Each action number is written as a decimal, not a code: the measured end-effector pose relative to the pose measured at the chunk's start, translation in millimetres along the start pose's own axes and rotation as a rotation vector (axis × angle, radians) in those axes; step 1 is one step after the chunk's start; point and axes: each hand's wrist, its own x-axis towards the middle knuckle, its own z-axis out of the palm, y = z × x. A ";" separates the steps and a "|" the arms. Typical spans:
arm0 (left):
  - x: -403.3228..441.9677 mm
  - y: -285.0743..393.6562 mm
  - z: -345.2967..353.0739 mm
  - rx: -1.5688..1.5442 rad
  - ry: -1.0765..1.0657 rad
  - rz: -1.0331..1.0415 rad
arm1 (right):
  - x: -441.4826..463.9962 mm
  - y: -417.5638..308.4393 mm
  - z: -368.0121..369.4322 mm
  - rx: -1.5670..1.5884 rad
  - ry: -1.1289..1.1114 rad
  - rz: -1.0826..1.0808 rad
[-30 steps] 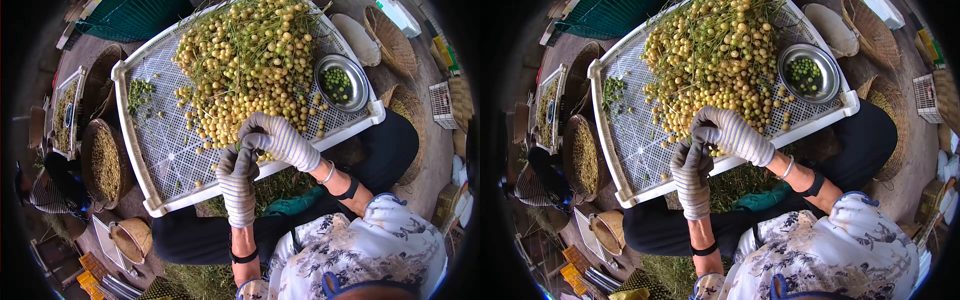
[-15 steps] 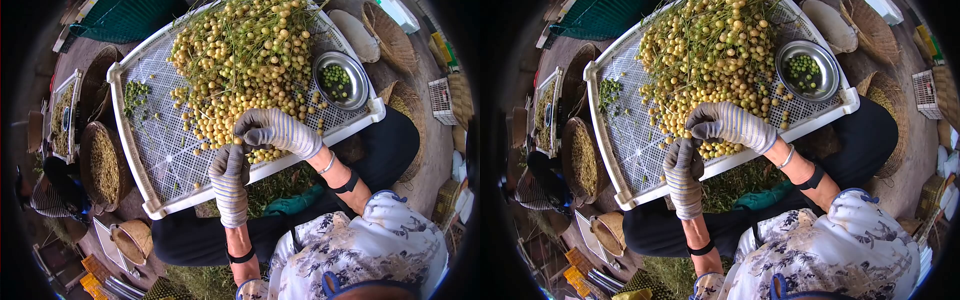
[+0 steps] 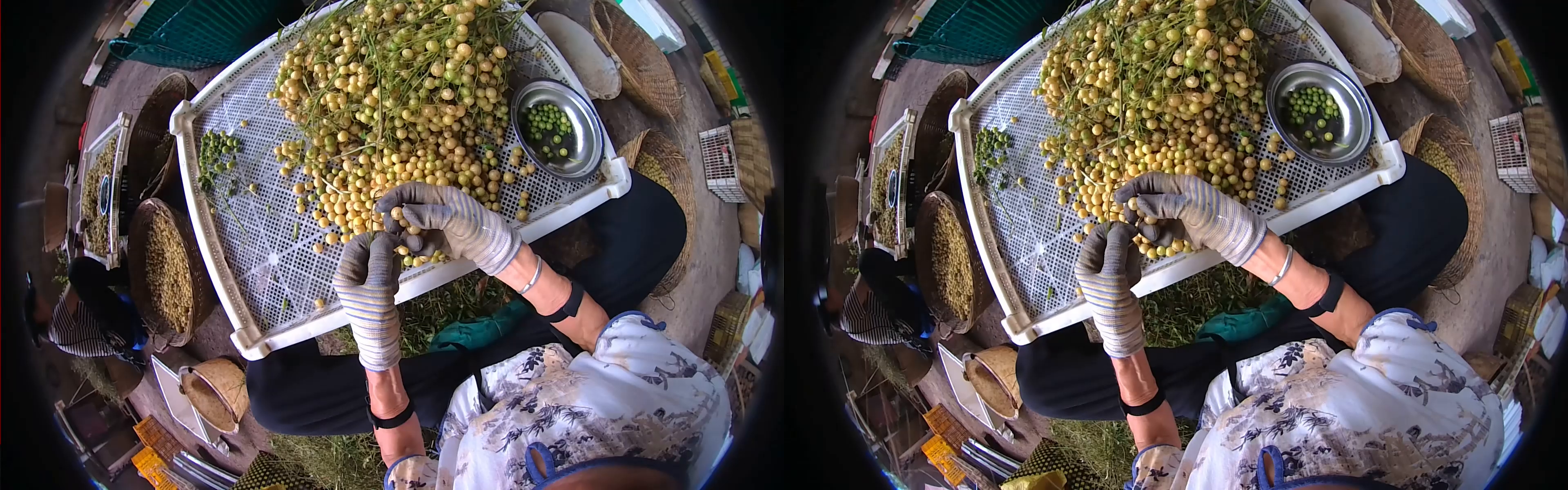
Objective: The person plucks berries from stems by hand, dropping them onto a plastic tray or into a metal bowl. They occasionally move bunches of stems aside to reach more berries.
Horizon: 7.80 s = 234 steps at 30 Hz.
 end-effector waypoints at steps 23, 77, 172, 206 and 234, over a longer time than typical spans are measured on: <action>-8.0 11.2 -16.5 -0.380 -0.369 -0.238 | 0.1 2.1 -10.6 -0.234 0.047 -0.119; -5.1 11.4 -1.5 0.000 -0.203 -0.103 | -8.4 -13.2 -0.7 -0.114 0.147 -0.010; 33.1 20.4 -26.2 -0.529 -0.376 -0.042 | 50.2 -84.7 35.0 -0.252 0.239 -0.329; 9.7 8.5 23.5 -0.214 -0.124 0.038 | -9.1 -18.0 18.8 -0.501 0.120 -0.293; -6.9 11.4 -10.4 -0.038 -0.124 -0.162 | 13.7 -11.9 -19.7 -0.056 -0.040 -0.120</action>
